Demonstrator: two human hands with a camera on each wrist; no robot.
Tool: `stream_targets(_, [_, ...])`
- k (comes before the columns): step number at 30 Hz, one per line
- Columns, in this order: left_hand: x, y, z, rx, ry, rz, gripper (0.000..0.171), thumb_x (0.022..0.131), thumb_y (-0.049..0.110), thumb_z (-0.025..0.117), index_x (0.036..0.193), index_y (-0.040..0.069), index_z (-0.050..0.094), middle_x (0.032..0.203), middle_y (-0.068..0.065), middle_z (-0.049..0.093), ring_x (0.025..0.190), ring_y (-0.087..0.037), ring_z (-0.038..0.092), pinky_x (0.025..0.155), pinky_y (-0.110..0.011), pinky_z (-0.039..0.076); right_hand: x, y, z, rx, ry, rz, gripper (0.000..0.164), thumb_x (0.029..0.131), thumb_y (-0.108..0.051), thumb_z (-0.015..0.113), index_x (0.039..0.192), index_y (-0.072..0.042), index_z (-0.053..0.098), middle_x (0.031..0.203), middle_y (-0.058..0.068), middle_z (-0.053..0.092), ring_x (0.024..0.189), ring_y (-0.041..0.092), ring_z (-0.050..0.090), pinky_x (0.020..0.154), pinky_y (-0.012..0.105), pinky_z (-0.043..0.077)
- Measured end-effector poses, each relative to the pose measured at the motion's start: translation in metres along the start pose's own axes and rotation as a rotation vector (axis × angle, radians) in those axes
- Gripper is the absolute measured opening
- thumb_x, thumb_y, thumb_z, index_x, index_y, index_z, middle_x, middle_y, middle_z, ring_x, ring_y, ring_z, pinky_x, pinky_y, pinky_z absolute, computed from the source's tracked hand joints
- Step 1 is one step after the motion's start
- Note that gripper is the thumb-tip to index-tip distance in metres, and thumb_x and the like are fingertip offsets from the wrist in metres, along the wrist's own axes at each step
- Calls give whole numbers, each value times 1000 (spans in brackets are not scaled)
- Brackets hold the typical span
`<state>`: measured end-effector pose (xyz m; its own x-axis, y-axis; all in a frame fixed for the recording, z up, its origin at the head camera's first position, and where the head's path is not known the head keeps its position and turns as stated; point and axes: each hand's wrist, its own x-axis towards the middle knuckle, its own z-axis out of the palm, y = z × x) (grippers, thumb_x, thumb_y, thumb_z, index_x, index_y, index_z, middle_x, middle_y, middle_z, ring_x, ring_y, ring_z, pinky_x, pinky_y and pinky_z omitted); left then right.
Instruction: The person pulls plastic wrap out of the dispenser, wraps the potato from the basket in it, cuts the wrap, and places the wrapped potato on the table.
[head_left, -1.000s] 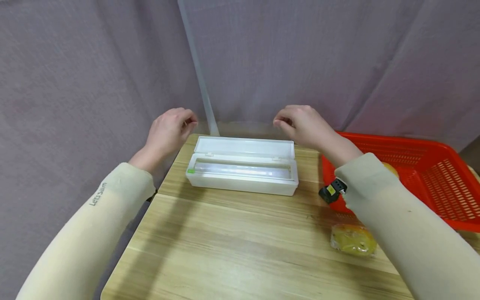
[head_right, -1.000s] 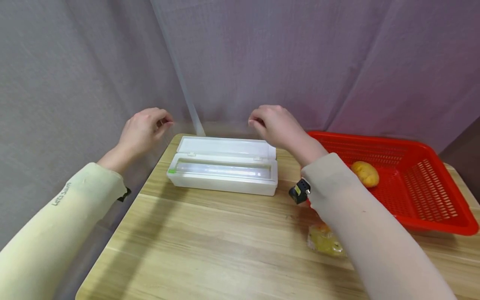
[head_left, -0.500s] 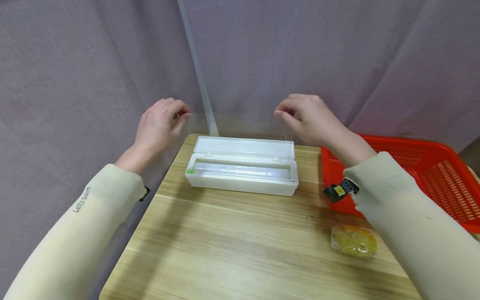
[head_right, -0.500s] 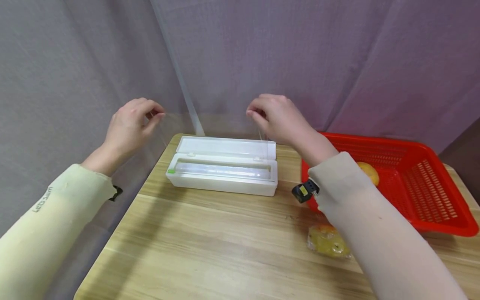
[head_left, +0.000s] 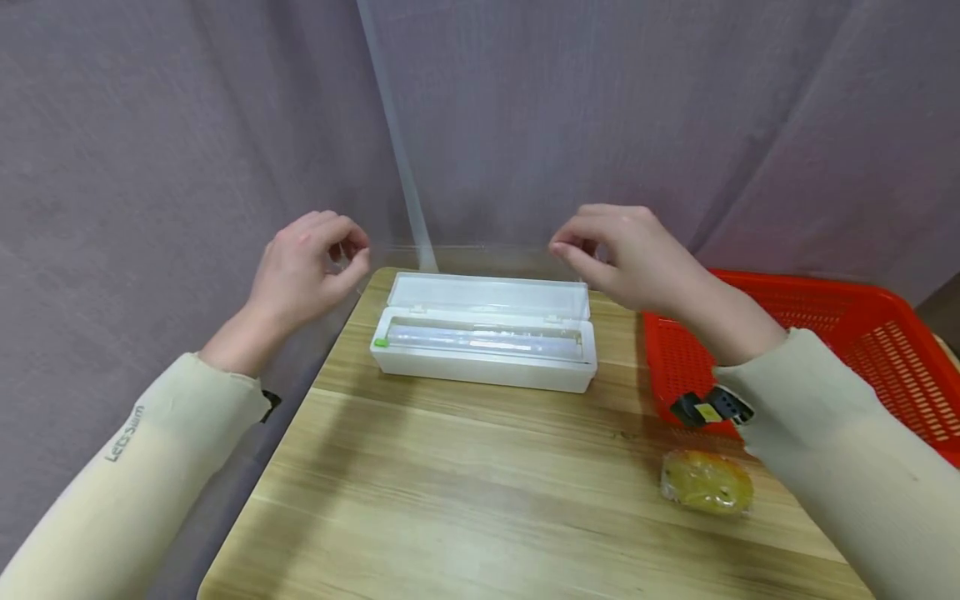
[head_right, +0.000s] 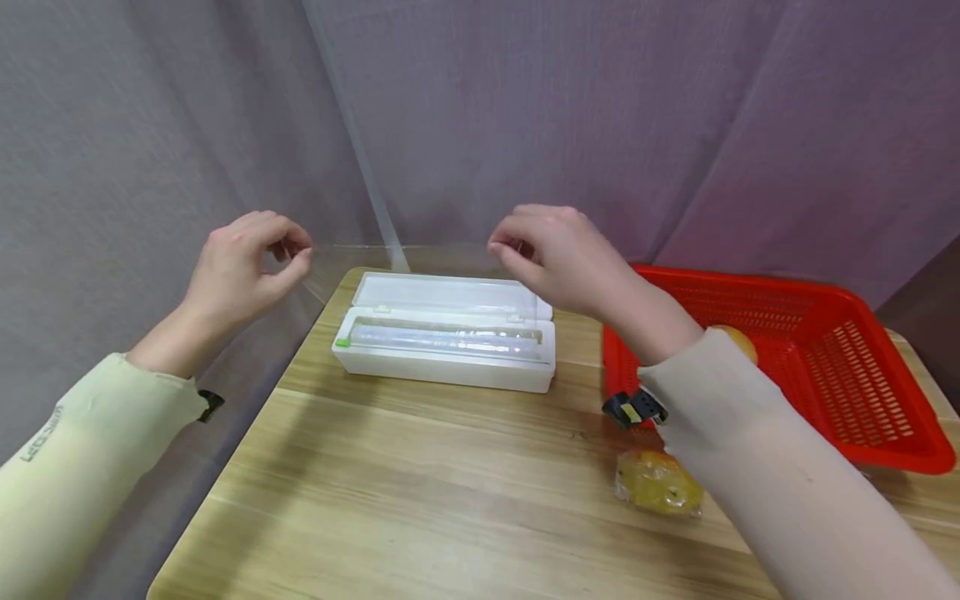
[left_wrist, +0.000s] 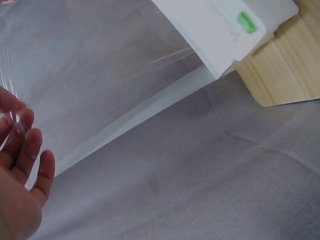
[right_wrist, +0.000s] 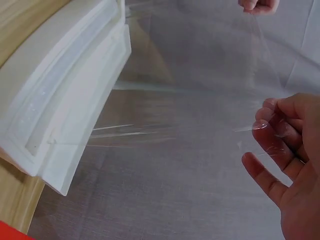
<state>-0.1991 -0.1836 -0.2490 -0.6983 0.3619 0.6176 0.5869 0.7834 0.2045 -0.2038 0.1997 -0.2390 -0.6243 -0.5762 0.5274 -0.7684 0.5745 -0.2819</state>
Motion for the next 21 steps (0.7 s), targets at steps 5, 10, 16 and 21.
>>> stream_targets(5, [-14, 3, -1, -103, -64, 14, 12, 93, 6, 64, 86, 10, 73, 74, 0, 64, 66, -14, 53, 62, -24, 40, -17, -7, 4, 66, -10, -84, 14, 97, 0, 74, 98, -12, 80, 87, -5, 70, 69, 7, 54, 60, 24, 48])
stream_targets(10, [-28, 8, -1, -171, -158, 31, 17, 96, 5, 65, 83, 15, 71, 64, 9, 51, 56, -8, 44, 54, -22, 36, -36, -14, 10, 145, -28, -137, 21, 91, 3, 79, 98, -16, 81, 89, -12, 68, 73, 4, 58, 56, 19, 50])
stream_targets(16, [-47, 16, 1, -210, -390, 23, 20, 98, 8, 69, 83, 22, 71, 59, 17, 46, 50, -2, 43, 51, -25, 40, -60, -20, 19, 188, -55, -193, 28, 86, 4, 81, 99, -21, 79, 92, -16, 68, 78, 2, 60, 59, 16, 51])
stream_targets(21, [-63, 20, 4, -234, -563, 15, 18, 97, 11, 73, 85, 24, 71, 59, 18, 49, 50, 0, 45, 50, -25, 43, -79, -26, 32, 197, -139, -168, 24, 90, 0, 79, 97, -23, 77, 89, -18, 64, 75, -3, 58, 62, 17, 54])
